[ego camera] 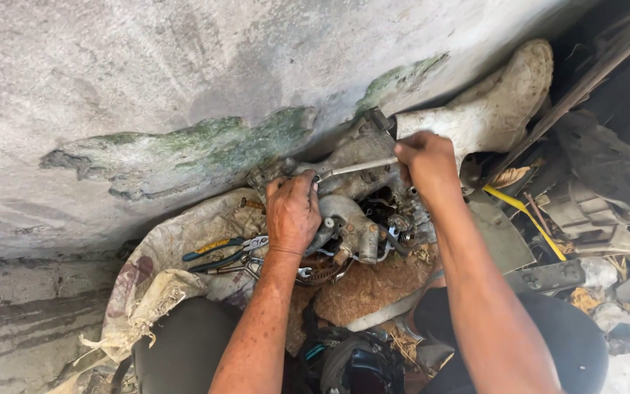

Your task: The person uses a wrench to loosen and remove bolts from a metallic engine part resting on a cloth on the ground. They remove a bolt and a small metal piece, then continue to manipulate the engine part and tools.

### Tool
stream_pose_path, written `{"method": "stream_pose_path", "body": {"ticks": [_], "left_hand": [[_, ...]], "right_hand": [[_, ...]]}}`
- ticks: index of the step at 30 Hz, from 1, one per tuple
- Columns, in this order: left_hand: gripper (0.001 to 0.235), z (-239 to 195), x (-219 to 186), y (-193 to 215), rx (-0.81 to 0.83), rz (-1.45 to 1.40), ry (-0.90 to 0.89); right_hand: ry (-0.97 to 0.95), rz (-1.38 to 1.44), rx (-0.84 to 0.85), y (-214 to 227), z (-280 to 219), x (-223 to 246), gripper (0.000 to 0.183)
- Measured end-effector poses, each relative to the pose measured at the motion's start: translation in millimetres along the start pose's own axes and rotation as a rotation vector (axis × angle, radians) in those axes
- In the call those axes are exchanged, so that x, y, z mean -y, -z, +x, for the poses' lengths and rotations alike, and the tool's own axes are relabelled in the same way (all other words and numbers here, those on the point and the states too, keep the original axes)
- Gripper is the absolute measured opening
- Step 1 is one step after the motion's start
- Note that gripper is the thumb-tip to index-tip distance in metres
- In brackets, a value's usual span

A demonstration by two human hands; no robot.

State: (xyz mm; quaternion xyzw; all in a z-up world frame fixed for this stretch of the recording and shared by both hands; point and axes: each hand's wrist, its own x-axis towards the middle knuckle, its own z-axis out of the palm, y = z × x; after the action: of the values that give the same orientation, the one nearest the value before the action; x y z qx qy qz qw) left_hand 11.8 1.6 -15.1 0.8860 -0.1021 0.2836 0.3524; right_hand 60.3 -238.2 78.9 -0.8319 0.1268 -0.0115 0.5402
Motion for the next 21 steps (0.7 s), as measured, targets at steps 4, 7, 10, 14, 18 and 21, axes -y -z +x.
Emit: {"method": "stream_pose_path", "body": {"ticks": [4,7,10,14,18,21], "left_hand": [[0.019,2.9,-7.6,8.5,0.022,-0.004,-0.012],[0.018,6.2,-11.3,12.5,0.021,0.008,-0.039],[0.023,8.0,-16.5,16.0,0.042,0.009,-0.036],[0.025,7.2,-15.1,17.7,0.042,0.027,-0.039],[0.023,6.2,-10.7,13.8,0.054,0.024,-0.034],[0.023,4.5,-10.9,11.3,0.028,0.025,-0.045]], "right_hand": [[-0.116,-0.012,-0.032,4.3,-72.2,-10.4,0.022],[-0.154,-0.019,-0.053,-1.3,-104.7,-25.3,0.02],[-0.191,-0.004,0.028,-5.4,-124.2,-30.6,0.015],[-0.093,-0.051,0.013,-1.2,-111.4,-40.3,0.012],[-0.047,-0.101,0.037,-0.4,-82.2,-67.6,0.01],[-0.036,-0.073,0.063,-0.7,-79.2,-83.7,0.01]]}}
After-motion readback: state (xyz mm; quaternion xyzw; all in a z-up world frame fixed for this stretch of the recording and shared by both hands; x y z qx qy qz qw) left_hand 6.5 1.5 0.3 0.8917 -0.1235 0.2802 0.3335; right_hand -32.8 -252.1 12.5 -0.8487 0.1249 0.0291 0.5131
